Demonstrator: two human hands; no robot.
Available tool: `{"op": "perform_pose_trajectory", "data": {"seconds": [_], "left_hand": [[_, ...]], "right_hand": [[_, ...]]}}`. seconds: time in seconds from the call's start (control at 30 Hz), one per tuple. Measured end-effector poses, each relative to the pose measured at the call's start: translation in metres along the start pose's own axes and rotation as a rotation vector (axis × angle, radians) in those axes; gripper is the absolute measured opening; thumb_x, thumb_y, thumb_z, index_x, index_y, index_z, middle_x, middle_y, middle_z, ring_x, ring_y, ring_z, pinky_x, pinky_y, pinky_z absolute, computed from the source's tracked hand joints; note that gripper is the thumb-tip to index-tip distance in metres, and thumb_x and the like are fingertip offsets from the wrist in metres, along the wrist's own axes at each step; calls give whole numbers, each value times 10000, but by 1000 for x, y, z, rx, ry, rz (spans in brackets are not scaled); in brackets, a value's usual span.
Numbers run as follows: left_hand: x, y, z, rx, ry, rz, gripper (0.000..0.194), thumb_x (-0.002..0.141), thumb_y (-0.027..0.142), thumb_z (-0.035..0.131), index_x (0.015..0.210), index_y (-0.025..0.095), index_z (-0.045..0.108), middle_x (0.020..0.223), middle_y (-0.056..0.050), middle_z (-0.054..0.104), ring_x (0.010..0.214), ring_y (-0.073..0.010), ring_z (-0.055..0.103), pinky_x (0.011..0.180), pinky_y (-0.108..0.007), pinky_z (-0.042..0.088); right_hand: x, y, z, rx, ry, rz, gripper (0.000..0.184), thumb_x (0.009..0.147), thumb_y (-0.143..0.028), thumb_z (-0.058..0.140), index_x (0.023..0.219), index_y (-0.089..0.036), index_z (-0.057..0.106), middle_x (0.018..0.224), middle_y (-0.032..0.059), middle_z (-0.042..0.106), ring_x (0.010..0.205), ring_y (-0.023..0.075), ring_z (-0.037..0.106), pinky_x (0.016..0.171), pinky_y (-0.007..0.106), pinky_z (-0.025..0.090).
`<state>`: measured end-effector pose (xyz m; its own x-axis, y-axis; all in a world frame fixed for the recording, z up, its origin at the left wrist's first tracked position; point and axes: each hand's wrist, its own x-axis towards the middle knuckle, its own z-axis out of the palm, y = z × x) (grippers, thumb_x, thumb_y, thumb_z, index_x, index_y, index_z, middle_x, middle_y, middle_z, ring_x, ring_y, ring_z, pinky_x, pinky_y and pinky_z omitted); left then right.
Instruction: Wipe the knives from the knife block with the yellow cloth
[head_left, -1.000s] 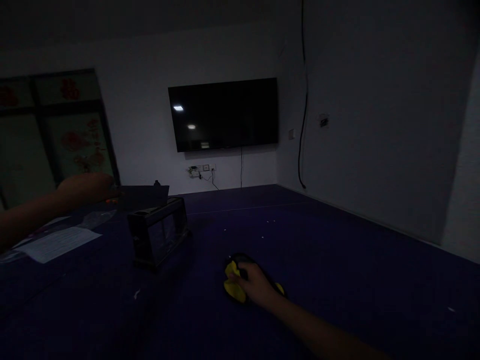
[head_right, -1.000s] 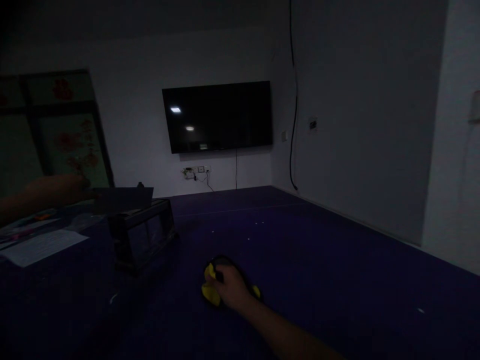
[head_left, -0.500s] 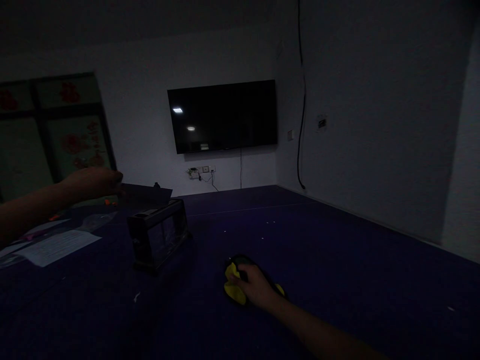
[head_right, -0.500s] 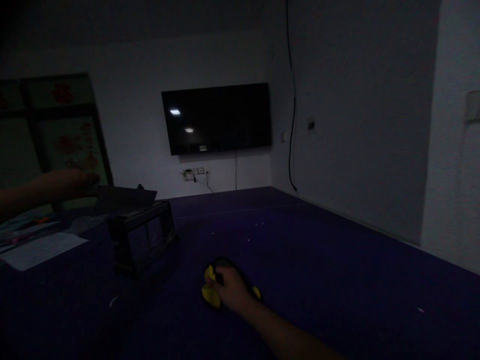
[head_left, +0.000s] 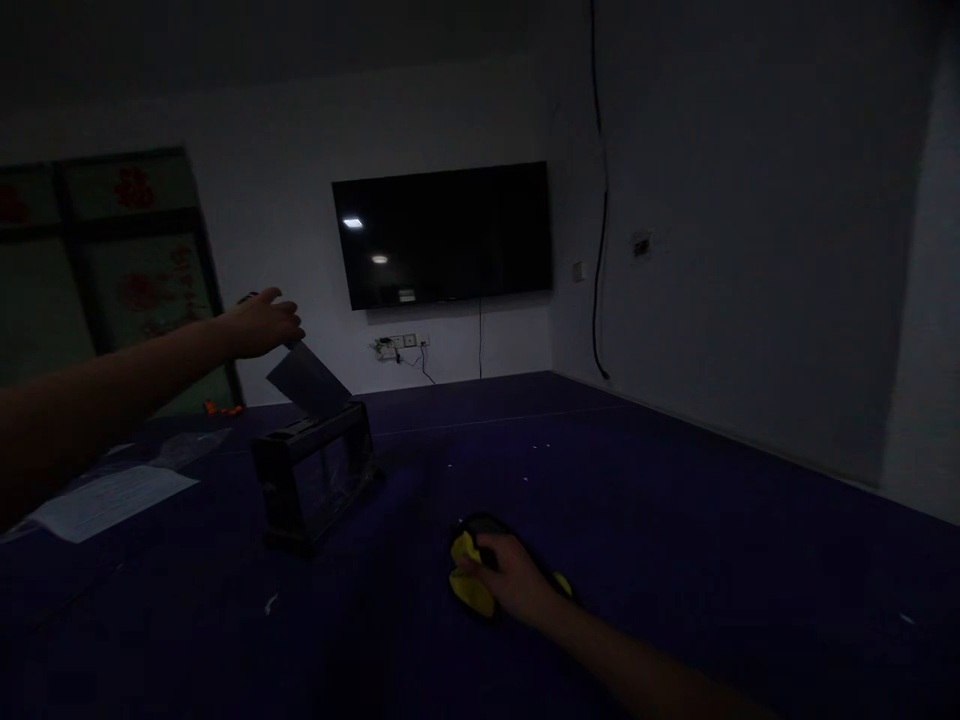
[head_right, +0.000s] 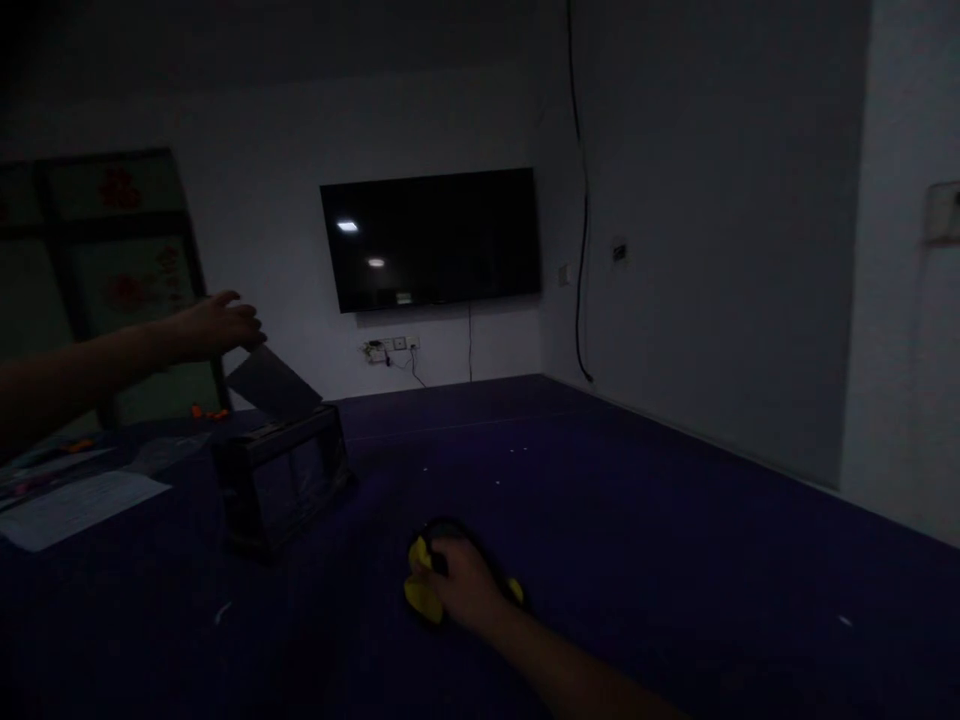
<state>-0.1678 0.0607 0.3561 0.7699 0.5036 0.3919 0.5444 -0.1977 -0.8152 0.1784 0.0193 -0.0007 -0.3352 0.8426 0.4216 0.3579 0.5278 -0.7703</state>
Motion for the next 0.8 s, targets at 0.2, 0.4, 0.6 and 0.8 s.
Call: {"op": "perform_pose_trajectory", "data": {"seconds": [0.2,0.4,0.6,0.8], "left_hand": [[35,20,19,106,-95,52,252,737,1,429,671,162,612,640,19,595,829,-144,499,1043,-486,64],[51,29,46,198,-76,58,277,712,24,419,613,194,613,660,-2,610,841,-167,529,1061,-483,77],[60,40,69,124,-54,68,283,645,-6,477,530,225,595,603,1,602,786,-177,554,1060,-457,155],[52,66,99,113,-81,87,278,666,5,510,511,223,584,608,4,625,775,-178,568,1046,-442,195]], "right_hand": [[-2,1,1,-48,28,39,286,761,-436,559,828,-180,667,841,39,655,818,212,571,755,297,402],[-3,6,2,-102,59,85,294,755,-438,570,856,-180,669,888,50,653,851,217,561,767,296,393],[-2,10,3,-98,20,80,285,750,-431,587,867,-187,673,906,49,654,859,211,562,781,288,385],[-2,10,5,-113,53,105,291,751,-440,583,852,-182,672,905,55,654,861,210,566,780,287,390]]}}
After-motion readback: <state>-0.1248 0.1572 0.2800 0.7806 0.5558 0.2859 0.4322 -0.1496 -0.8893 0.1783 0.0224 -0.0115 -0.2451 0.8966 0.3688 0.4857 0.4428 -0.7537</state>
